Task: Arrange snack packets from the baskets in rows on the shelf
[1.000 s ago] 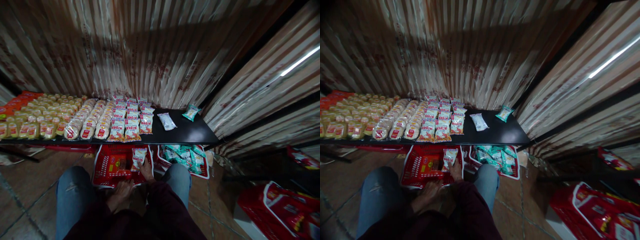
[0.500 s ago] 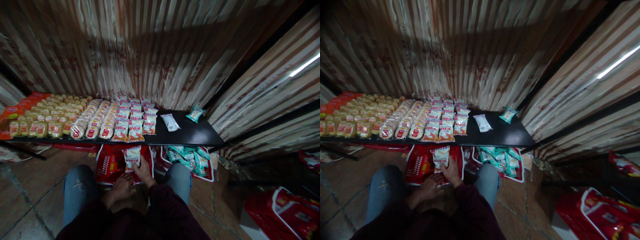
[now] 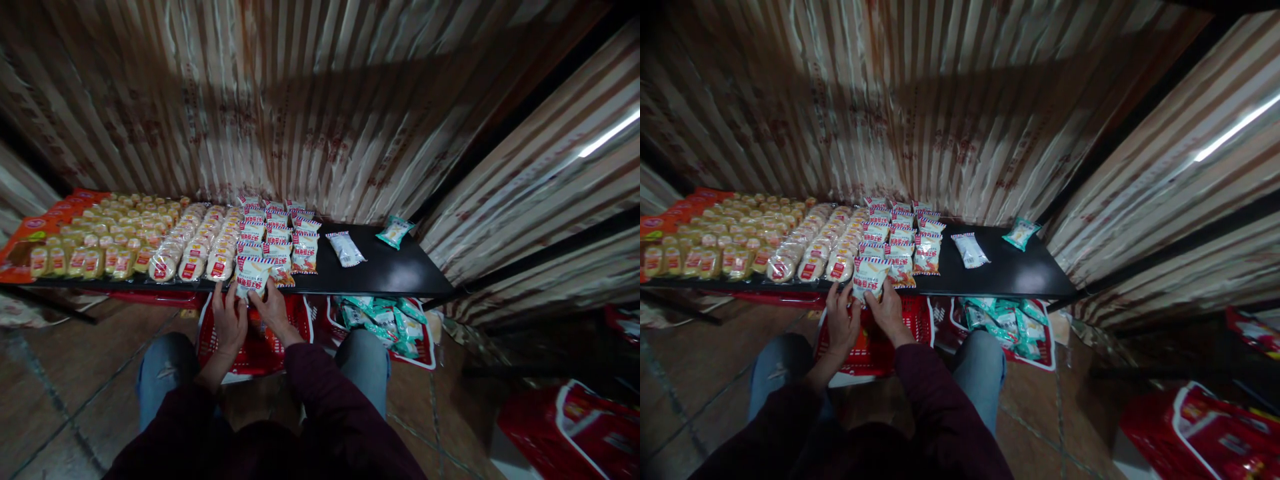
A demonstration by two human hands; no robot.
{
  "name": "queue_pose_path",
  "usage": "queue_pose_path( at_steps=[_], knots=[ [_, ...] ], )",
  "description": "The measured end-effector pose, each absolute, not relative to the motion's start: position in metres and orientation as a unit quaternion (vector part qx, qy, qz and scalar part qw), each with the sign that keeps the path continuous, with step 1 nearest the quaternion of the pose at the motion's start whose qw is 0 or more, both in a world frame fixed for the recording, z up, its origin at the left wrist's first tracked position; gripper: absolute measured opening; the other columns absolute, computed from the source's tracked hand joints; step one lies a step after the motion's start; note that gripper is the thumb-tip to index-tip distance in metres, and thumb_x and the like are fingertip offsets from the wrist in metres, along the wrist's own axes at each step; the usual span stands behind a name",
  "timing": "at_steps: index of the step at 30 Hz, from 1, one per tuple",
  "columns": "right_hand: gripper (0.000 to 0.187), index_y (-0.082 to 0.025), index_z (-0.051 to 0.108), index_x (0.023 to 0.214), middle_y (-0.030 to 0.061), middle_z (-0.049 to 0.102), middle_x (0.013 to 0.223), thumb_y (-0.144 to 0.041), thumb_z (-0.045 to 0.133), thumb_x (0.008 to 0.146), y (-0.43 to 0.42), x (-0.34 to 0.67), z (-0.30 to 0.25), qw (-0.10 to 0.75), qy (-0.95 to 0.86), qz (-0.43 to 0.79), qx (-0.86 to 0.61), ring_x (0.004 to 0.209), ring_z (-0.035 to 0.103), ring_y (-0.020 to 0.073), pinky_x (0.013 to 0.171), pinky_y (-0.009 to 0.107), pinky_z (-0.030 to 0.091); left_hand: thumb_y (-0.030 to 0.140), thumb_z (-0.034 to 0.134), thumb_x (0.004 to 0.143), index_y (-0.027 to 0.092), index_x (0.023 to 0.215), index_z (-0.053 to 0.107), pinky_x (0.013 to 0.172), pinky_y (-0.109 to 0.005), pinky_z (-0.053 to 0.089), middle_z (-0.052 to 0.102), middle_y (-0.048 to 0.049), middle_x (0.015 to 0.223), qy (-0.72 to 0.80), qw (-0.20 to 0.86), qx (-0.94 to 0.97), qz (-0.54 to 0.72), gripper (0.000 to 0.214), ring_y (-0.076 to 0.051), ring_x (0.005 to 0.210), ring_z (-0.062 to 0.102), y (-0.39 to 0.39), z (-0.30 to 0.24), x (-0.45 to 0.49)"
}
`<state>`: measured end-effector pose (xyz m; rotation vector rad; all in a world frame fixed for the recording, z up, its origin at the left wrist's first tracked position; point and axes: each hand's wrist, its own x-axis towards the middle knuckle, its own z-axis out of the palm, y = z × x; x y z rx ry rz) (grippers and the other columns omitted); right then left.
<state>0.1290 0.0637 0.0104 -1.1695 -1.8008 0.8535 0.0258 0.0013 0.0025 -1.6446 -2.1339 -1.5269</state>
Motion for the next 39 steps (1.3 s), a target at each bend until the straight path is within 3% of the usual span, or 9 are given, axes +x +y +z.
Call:
queue_pose_path(
  at_steps=[7, 15, 22, 29, 33, 39],
  knots=[
    [0.03, -0.017, 0.054, 0.112, 0.0101, 0.06, 0.105, -0.03, 0.052, 0.085, 0.073, 0.124, 0.008, 0.415, -0.738, 0.302, -0.439, 0.096, 0.055, 0.0209, 0.088, 0.035, 0.046, 0.034, 0.037, 0.091, 0.016, 0.131, 0.044, 0.108, -0.048, 0.031, 0.034, -0.0149, 0.143, -0.675, -0.03, -0.547, -0.495, 0.045, -0.027, 0.133, 0.032, 0.022, -0.003, 0.033],
    [0.036, -0.016, 0.052, 0.119, 0.012, 0.059, 0.111, -0.035, 0.046, 0.089, 0.079, 0.118, 0.005, 0.428, -0.737, 0.274, -0.445, 0.102, 0.053, 0.0228, 0.093, 0.039, 0.044, 0.032, 0.033, 0.093, 0.016, 0.133, 0.044, 0.111, -0.043, 0.029, 0.032, -0.0139, 0.145, -0.671, -0.044, -0.537, -0.509, 0.045, -0.024, 0.135, 0.031, 0.037, -0.008, 0.03],
    [0.039, -0.014, 0.051, 0.121, 0.0139, 0.06, 0.109, -0.037, 0.036, 0.093, 0.077, 0.109, 0.003, 0.423, -0.735, 0.232, -0.477, 0.103, 0.052, 0.0247, 0.094, 0.044, 0.042, 0.029, 0.036, 0.091, 0.016, 0.133, 0.041, 0.107, -0.041, 0.036, 0.032, -0.0153, 0.143, -0.668, -0.028, -0.548, -0.503, 0.044, -0.025, 0.134, 0.033, 0.044, -0.016, 0.025],
    [0.039, -0.015, 0.05, 0.124, 0.0123, 0.063, 0.109, -0.033, 0.036, 0.093, 0.084, 0.11, 0.012, 0.416, -0.737, 0.274, -0.457, 0.099, 0.057, 0.0229, 0.09, 0.038, 0.046, 0.029, 0.04, 0.09, 0.016, 0.132, 0.041, 0.108, -0.042, 0.035, 0.031, -0.0167, 0.144, -0.663, -0.027, -0.547, -0.51, 0.044, -0.025, 0.135, 0.031, 0.052, -0.016, 0.023],
    [0.043, -0.015, 0.044, 0.131, 0.0115, 0.062, 0.114, -0.032, 0.04, 0.091, 0.092, 0.11, 0.011, 0.421, -0.73, 0.296, -0.45, 0.102, 0.059, 0.0227, 0.09, 0.036, 0.046, 0.028, 0.039, 0.091, 0.015, 0.133, 0.04, 0.109, -0.044, 0.033, 0.03, -0.0175, 0.145, -0.663, -0.023, -0.552, -0.505, 0.044, -0.026, 0.137, 0.029, 0.059, -0.013, 0.024],
    [0.059, -0.013, 0.026, 0.143, 0.0149, 0.048, 0.136, -0.032, 0.044, 0.09, 0.1, 0.107, 0.008, 0.434, -0.727, 0.287, -0.448, 0.122, 0.049, 0.0245, 0.103, 0.039, 0.04, 0.028, 0.041, 0.09, 0.015, 0.133, 0.039, 0.109, -0.043, 0.034, 0.029, -0.0172, 0.146, -0.659, -0.009, -0.548, -0.516, 0.045, -0.025, 0.137, 0.027, 0.068, -0.012, 0.023]
  ],
)
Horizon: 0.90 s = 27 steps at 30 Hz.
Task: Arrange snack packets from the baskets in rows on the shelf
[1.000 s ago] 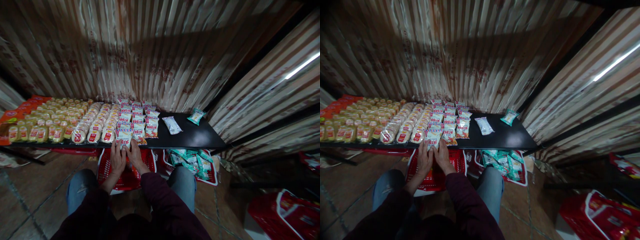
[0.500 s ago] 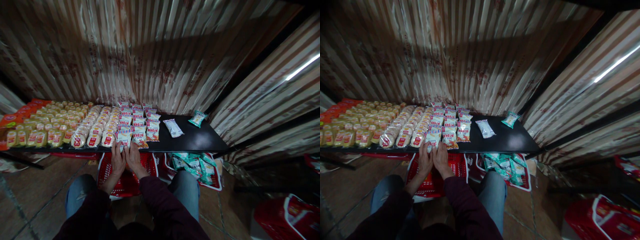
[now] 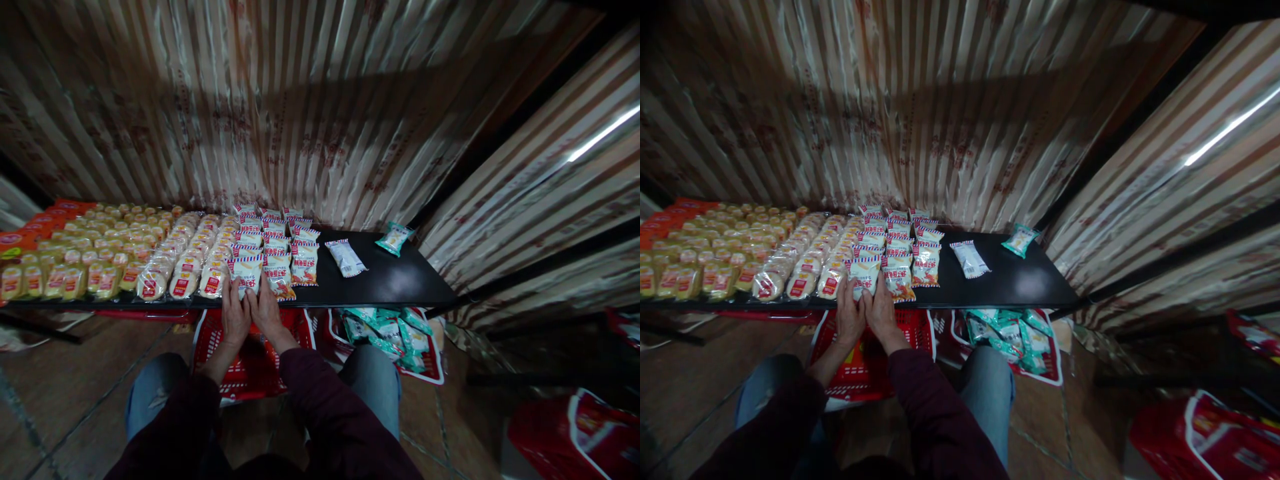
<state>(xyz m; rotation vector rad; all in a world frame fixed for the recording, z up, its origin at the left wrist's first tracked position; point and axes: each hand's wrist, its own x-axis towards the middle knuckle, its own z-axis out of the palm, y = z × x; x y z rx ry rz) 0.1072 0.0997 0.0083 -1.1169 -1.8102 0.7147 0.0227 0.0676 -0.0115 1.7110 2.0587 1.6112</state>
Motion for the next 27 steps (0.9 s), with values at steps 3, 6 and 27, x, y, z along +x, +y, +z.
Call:
queue_pose_path(
  at_steps=[3, 6, 27],
  knots=[
    [0.058, -0.013, 0.022, 0.145, 0.0142, 0.046, 0.138, -0.028, 0.04, 0.092, 0.102, 0.104, 0.007, 0.447, -0.742, 0.254, -0.431, 0.125, 0.046, 0.0229, 0.105, 0.04, 0.038, 0.028, 0.041, 0.09, 0.015, 0.134, 0.038, 0.109, -0.044, 0.034, 0.029, -0.0175, 0.146, 0.657, 0.006, 0.545, 0.521, 0.046, -0.025, 0.137, 0.027, 0.073, -0.012, 0.022],
    [0.059, -0.01, 0.019, 0.145, 0.017, 0.041, 0.141, -0.026, 0.038, 0.092, 0.101, 0.104, 0.002, 0.444, -0.75, 0.2, -0.448, 0.129, 0.041, 0.0245, 0.106, 0.044, 0.038, 0.028, 0.042, 0.089, 0.015, 0.135, 0.039, 0.109, -0.044, 0.033, 0.029, -0.017, 0.146, 0.653, 0.007, 0.546, 0.525, 0.047, -0.026, 0.137, 0.027, 0.077, -0.014, 0.021],
    [0.047, -0.023, 0.04, 0.138, 0.0075, 0.026, 0.151, -0.026, 0.043, 0.091, 0.114, 0.156, -0.007, 0.323, -0.782, -0.012, -0.533, 0.14, 0.015, 0.0266, 0.108, 0.046, 0.025, 0.036, 0.056, 0.082, 0.008, 0.132, 0.039, 0.109, -0.053, 0.025, 0.021, -0.0252, 0.148, 0.626, -0.15, 0.602, 0.473, 0.059, -0.033, 0.14, 0.017, 0.092, -0.021, 0.032]
  ],
)
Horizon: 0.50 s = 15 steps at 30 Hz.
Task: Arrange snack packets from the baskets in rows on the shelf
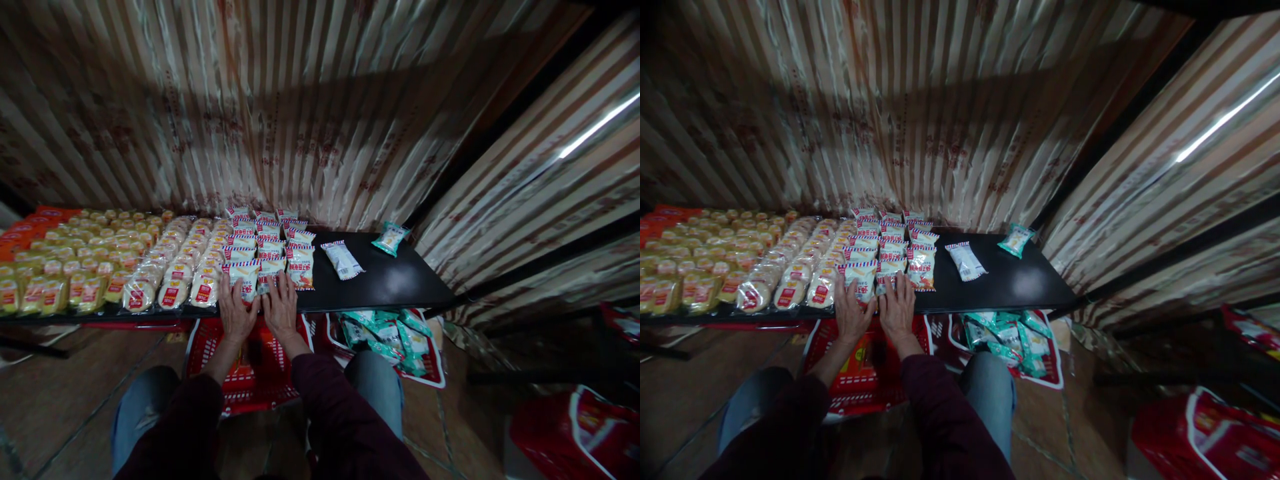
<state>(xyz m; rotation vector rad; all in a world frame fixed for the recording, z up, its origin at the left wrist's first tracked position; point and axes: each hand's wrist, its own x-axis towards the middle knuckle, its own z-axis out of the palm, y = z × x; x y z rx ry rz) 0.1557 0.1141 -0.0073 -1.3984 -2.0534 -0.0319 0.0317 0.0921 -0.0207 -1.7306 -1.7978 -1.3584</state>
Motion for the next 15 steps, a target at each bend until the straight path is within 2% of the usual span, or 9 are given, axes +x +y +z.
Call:
queue_pose_path(
  at_steps=[6, 15],
  knots=[
    [0.048, -0.024, 0.041, 0.138, 0.008, 0.026, 0.151, -0.028, 0.046, 0.09, 0.118, 0.155, -0.013, 0.311, -0.783, -0.011, -0.539, 0.139, 0.017, 0.0279, 0.105, 0.045, 0.029, 0.027, 0.055, 0.083, 0.011, 0.131, 0.043, 0.108, -0.053, 0.027, 0.016, -0.0217, 0.151, -0.631, 0.176, -0.608, -0.447, 0.053, -0.034, 0.14, 0.017, 0.098, -0.02, 0.03],
    [0.049, -0.023, 0.039, 0.139, 0.0094, 0.028, 0.15, -0.027, 0.043, 0.091, 0.12, 0.153, -0.024, 0.316, -0.777, -0.03, -0.543, 0.138, 0.018, 0.0283, 0.102, 0.044, 0.031, 0.026, 0.053, 0.083, 0.011, 0.133, 0.043, 0.109, -0.055, 0.024, 0.015, -0.0212, 0.152, -0.651, 0.189, -0.607, -0.414, 0.053, -0.034, 0.141, 0.013, 0.105, -0.028, 0.034]
  ],
)
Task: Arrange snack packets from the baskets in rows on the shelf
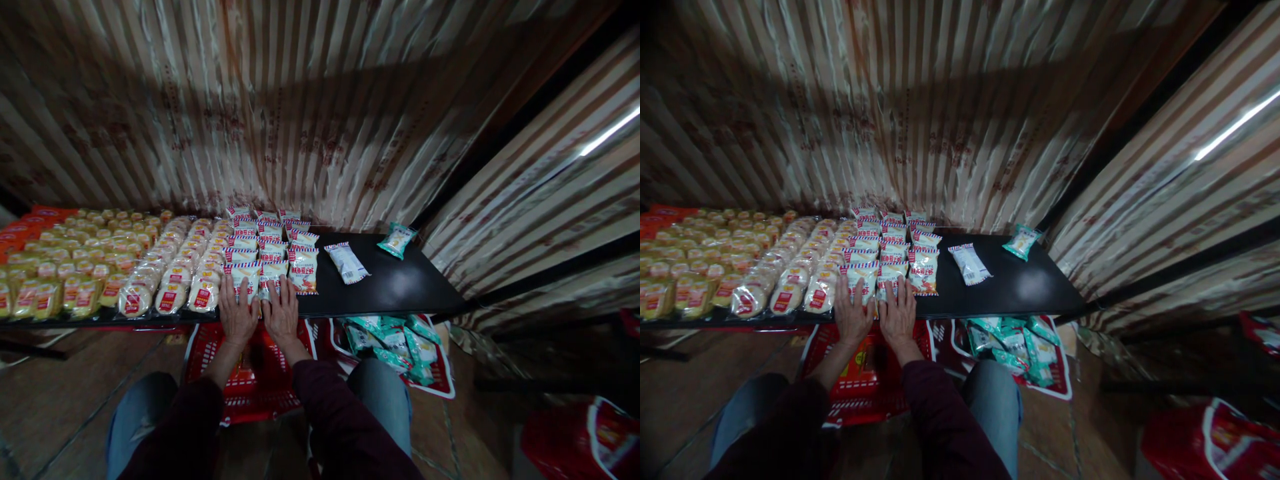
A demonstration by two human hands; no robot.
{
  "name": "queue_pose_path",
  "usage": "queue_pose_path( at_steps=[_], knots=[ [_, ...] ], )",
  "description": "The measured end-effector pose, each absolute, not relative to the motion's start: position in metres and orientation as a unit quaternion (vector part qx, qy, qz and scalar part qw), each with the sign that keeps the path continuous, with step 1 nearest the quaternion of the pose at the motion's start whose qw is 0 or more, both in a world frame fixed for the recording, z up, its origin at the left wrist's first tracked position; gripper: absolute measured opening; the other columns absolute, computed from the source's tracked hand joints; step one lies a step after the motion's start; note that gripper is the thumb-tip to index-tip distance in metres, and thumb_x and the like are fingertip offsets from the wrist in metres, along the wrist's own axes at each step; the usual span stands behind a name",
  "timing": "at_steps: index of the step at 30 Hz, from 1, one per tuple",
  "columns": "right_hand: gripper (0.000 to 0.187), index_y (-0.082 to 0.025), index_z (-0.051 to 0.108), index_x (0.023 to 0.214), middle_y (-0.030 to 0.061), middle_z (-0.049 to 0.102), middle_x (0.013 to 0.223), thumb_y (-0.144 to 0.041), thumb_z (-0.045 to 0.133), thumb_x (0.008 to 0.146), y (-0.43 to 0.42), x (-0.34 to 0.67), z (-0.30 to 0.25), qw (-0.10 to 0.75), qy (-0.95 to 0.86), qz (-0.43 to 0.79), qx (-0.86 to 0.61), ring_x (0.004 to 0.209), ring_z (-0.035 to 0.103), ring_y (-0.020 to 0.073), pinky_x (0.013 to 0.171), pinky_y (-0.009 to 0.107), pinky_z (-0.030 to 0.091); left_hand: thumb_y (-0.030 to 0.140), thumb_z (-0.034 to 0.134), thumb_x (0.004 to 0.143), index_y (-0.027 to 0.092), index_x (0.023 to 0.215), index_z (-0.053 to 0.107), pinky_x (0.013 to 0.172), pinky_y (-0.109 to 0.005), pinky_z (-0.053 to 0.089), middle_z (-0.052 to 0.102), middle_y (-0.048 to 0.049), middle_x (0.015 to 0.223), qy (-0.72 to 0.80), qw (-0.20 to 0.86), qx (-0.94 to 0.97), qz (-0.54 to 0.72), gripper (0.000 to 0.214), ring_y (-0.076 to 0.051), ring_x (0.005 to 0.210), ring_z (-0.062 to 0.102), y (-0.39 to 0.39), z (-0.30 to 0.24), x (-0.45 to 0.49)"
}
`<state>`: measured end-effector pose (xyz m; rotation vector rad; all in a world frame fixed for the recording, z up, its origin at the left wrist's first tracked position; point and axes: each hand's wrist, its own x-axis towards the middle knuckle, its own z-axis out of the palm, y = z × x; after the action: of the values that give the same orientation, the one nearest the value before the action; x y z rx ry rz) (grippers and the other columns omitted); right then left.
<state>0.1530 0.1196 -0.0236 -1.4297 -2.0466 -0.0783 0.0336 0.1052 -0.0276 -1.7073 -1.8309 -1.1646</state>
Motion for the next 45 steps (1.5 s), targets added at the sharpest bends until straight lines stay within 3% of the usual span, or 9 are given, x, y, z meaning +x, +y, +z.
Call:
queue_pose_path(
  at_steps=[12, 35, 41, 45],
  knots=[
    [0.048, -0.021, 0.04, 0.138, 0.0104, 0.03, 0.149, -0.029, 0.042, 0.091, 0.122, 0.152, -0.024, 0.303, -0.78, -0.039, -0.546, 0.137, 0.022, 0.0279, 0.101, 0.042, 0.032, 0.026, 0.053, 0.083, 0.011, 0.131, 0.046, 0.108, -0.055, 0.025, 0.024, -0.0214, 0.149, -0.659, 0.174, -0.611, -0.402, 0.051, -0.033, 0.14, 0.016, 0.111, -0.028, 0.033],
    [0.052, -0.02, 0.033, 0.142, 0.0113, 0.028, 0.15, -0.032, 0.042, 0.092, 0.117, 0.155, -0.024, 0.303, -0.785, -0.034, -0.54, 0.14, 0.015, 0.0276, 0.106, 0.046, 0.026, 0.034, 0.056, 0.083, 0.017, 0.135, 0.043, 0.11, -0.056, 0.02, 0.019, -0.0163, 0.153, -0.645, 0.17, -0.616, -0.418, 0.057, -0.032, 0.141, 0.014, 0.104, -0.032, 0.03],
    [0.053, -0.021, 0.034, 0.141, 0.0124, 0.026, 0.15, -0.036, 0.044, 0.091, 0.112, 0.16, -0.028, 0.312, -0.779, -0.039, -0.542, 0.139, 0.016, 0.0288, 0.106, 0.048, 0.025, 0.034, 0.054, 0.084, 0.018, 0.134, 0.044, 0.109, -0.056, 0.022, 0.023, -0.0161, 0.151, -0.645, 0.164, -0.617, -0.42, 0.054, -0.031, 0.141, 0.015, 0.098, -0.034, 0.029],
    [0.053, -0.021, 0.035, 0.14, 0.013, 0.026, 0.15, -0.035, 0.046, 0.091, 0.112, 0.16, -0.03, 0.309, -0.779, -0.034, -0.545, 0.138, 0.017, 0.0288, 0.104, 0.047, 0.028, 0.034, 0.051, 0.085, 0.013, 0.132, 0.045, 0.107, -0.053, 0.027, 0.031, -0.0211, 0.146, -0.645, 0.166, -0.61, -0.428, 0.051, -0.031, 0.139, 0.02, 0.1, -0.036, 0.03]
  ],
)
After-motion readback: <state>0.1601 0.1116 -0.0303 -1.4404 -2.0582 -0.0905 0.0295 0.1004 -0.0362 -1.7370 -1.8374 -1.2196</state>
